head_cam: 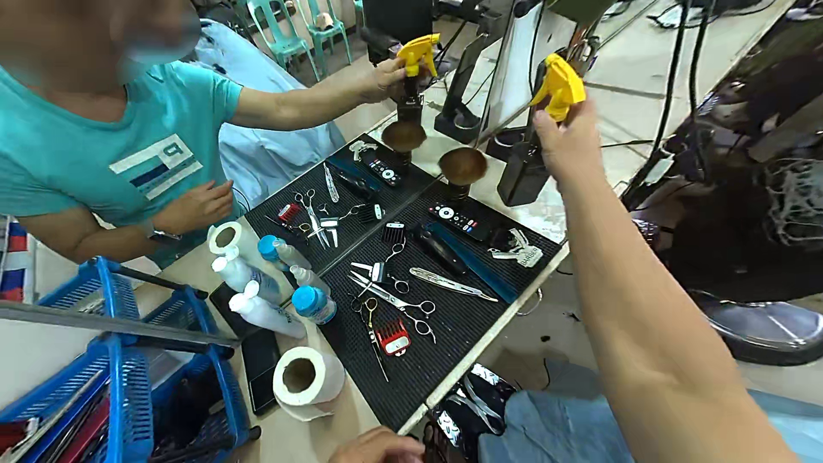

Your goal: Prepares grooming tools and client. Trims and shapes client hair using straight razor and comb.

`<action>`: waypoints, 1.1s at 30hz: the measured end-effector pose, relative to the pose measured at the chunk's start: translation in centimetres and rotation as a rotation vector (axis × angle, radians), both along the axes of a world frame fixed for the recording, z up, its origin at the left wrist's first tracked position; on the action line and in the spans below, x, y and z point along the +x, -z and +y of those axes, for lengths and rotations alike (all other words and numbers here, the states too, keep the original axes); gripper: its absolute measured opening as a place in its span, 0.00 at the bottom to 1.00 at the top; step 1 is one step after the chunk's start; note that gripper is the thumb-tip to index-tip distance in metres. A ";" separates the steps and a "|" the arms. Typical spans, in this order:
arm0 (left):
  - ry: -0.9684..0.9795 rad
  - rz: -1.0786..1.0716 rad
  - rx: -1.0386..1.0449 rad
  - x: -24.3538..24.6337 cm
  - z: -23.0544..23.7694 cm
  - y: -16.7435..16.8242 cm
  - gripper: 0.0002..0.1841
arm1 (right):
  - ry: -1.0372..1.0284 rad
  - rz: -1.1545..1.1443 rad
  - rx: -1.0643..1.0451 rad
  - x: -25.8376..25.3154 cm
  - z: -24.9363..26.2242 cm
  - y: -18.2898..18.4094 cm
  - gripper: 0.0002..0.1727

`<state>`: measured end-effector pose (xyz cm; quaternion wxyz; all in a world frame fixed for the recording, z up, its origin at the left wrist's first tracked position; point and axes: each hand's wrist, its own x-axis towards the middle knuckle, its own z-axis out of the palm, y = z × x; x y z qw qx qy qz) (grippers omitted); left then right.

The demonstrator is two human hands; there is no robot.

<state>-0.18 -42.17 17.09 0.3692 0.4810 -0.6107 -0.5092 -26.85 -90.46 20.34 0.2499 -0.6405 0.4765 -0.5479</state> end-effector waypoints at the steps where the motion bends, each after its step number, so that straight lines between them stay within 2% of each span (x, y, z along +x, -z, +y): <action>1: -0.025 -0.023 -0.013 0.1 -0.4 0.0 0.15 | 0.008 0.067 0.021 -0.7 2.7 -0.3 0.48; 2: -0.057 -0.042 -0.023 0.1 -0.9 0.0 0.13 | 0.008 0.153 0.031 -1.1 6.1 -0.7 0.44; 3: -0.094 -0.064 -0.031 0.2 -1.3 0.1 0.11 | -0.031 0.257 0.026 -0.9 10.0 -0.6 0.34; 5: -0.119 -0.107 -0.083 0.6 -2.0 0.5 0.07 | -0.238 0.450 -0.027 0.4 16.3 1.9 0.16; 6: -0.106 -0.123 -0.120 0.8 -2.4 0.5 0.08 | -0.328 0.538 -0.033 1.3 18.4 3.9 0.13; 8: -0.078 -0.143 -0.166 0.7 -3.2 0.2 0.13 | -0.383 0.703 0.018 2.8 21.2 6.7 0.15; 10: -0.082 -0.182 -0.182 0.2 -4.1 -0.1 0.13 | -0.340 0.860 0.113 3.8 22.4 7.3 0.17; 13: -0.112 -0.307 -0.221 -0.6 -5.3 -0.3 0.14 | -0.318 1.041 0.187 4.6 22.4 6.8 0.14; 17: -0.171 -0.532 -0.290 -1.5 -7.5 -0.3 0.12 | -0.371 1.102 0.235 5.1 22.2 4.9 0.17; 19: -0.196 -0.678 -0.331 -1.9 -9.0 -0.3 0.13 | -0.445 1.093 0.406 4.1 22.2 3.2 0.20; 20: -0.208 -0.752 -0.345 -2.2 -9.9 -0.4 0.13 | -0.495 1.008 0.492 2.7 22.3 3.1 0.20; 22: -0.218 -0.871 -0.371 -3.1 -12.1 -0.5 0.14 | -0.584 0.684 0.579 -1.8 23.5 4.3 0.18; 24: -0.166 -0.944 -0.418 -4.3 -15.0 -0.4 0.13 | -0.593 0.206 0.591 -6.8 26.5 6.9 0.16; 27: 0.042 -1.062 -0.549 -7.7 -20.1 0.5 0.12 | -0.497 -0.473 0.505 -11.8 33.7 11.8 0.17; 28: 0.123 -1.100 -0.605 -8.9 -22.0 1.0 0.13 | -0.502 -0.600 0.485 -13.0 36.0 12.9 0.19; 30: 0.268 -1.193 -0.697 -10.6 -25.2 1.9 0.15 | -0.566 -0.708 0.494 -14.6 40.2 13.4 0.21; 33: 0.462 -1.287 -0.701 -12.2 -27.5 1.8 0.15 | -0.536 -0.776 0.524 -15.2 45.7 12.8 0.15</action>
